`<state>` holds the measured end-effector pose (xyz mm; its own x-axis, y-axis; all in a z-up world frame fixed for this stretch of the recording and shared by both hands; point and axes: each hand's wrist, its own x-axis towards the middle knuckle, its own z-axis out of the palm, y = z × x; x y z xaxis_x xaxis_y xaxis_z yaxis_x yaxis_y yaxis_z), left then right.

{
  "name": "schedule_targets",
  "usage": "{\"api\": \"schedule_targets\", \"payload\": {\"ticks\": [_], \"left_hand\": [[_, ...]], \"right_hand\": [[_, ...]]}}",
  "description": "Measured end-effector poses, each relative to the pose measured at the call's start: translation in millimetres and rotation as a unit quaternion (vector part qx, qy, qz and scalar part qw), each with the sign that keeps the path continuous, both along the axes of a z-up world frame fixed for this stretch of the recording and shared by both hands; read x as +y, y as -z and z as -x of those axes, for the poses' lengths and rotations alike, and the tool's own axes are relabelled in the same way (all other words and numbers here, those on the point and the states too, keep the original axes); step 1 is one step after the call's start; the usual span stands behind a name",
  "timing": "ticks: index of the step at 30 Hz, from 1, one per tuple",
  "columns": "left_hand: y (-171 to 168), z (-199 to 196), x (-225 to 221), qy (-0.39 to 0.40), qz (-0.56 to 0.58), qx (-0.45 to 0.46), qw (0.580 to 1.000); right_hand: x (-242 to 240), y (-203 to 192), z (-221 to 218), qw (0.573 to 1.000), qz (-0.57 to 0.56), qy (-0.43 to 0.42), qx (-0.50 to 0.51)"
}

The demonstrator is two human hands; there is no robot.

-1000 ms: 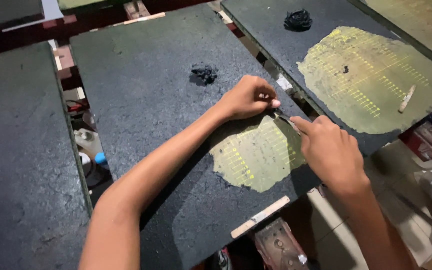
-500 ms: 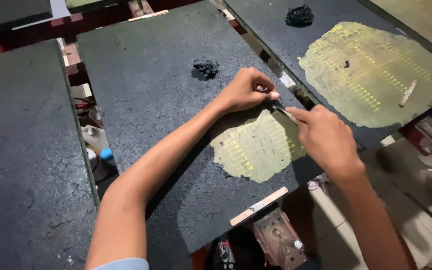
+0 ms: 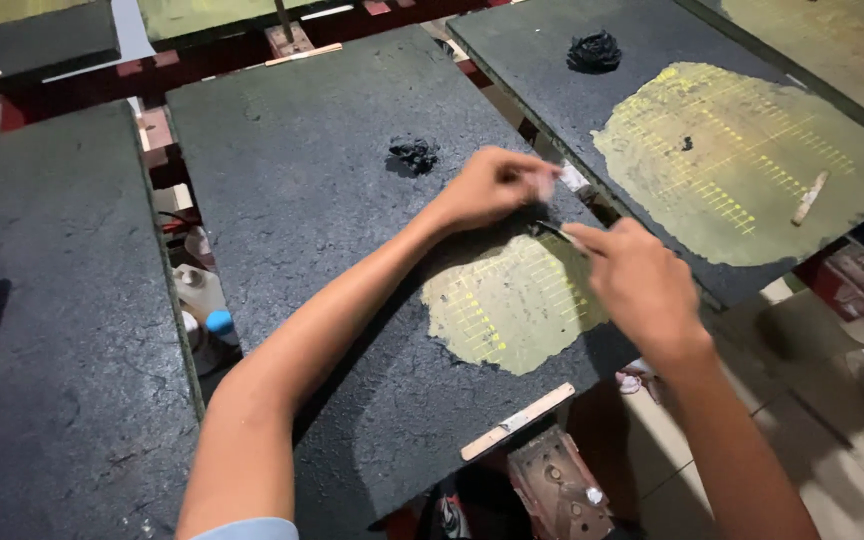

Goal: Cleaning dried ink or emulsion residue from a screen printing frame using a metal scraper and fingers.

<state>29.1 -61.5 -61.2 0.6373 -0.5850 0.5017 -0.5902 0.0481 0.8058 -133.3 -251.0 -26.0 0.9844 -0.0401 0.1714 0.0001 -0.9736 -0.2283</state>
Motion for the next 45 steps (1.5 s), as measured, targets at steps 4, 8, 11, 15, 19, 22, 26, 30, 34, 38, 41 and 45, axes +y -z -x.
{"api": "schedule_targets", "payload": {"ticks": [4,8,11,15,19,22,26,30,34,38,41,45], "left_hand": [[-2.1,-12.8,4.3,-0.004,0.133,0.179,0.975],[-27.8,-9.2,21.7,-0.046,0.025,0.18,0.982],[-39.1,3.9,36.2,-0.04,-0.182,0.04,0.982],[-30.1,7.0,33.8,-0.047,-0.261,-0.104,0.958],[-18.9,2.1,31.2,-0.066,-0.261,-0.117,0.956],[-18.2,2.8,33.3,-0.085,-0.251,-0.1,0.959],[-4.2,-6.6,30.0,-0.119,-0.249,-0.112,0.955],[6.5,-11.7,26.3,-0.139,-0.224,-0.127,0.956],[-0.1,-7.9,23.3,-0.134,-0.22,-0.09,0.962],[-1.4,-7.9,22.4,-0.138,-0.217,-0.067,0.964],[3.6,-13.6,21.4,-0.14,-0.208,-0.057,0.966],[-2.9,-9.6,23.6,-0.133,-0.193,-0.044,0.971]], "right_hand": [[-2.8,-4.7,12.6,1.0,-0.002,0.004,0.005],[-4.6,2.5,19.2,0.999,0.031,-0.004,-0.019],[2.9,4.6,27.7,0.998,0.047,-0.004,-0.038],[17.8,2.5,33.0,0.995,0.06,-0.034,-0.078],[28.8,3.7,19.3,0.989,0.08,-0.061,-0.107],[34.5,10.1,3.1,0.979,0.118,-0.099,-0.134],[37.7,22.7,-17.9,0.976,0.116,-0.116,-0.144],[34.2,19.6,-12.8,0.975,0.14,-0.099,-0.142],[4.6,8.9,-3.4,0.994,0.093,-0.026,-0.041],[-0.7,6.7,-0.7,0.995,0.071,-0.046,-0.055],[21.7,14.2,-7.2,0.989,0.092,-0.08,-0.081],[35.3,33.5,-27.3,0.985,0.102,-0.096,-0.105]]}}
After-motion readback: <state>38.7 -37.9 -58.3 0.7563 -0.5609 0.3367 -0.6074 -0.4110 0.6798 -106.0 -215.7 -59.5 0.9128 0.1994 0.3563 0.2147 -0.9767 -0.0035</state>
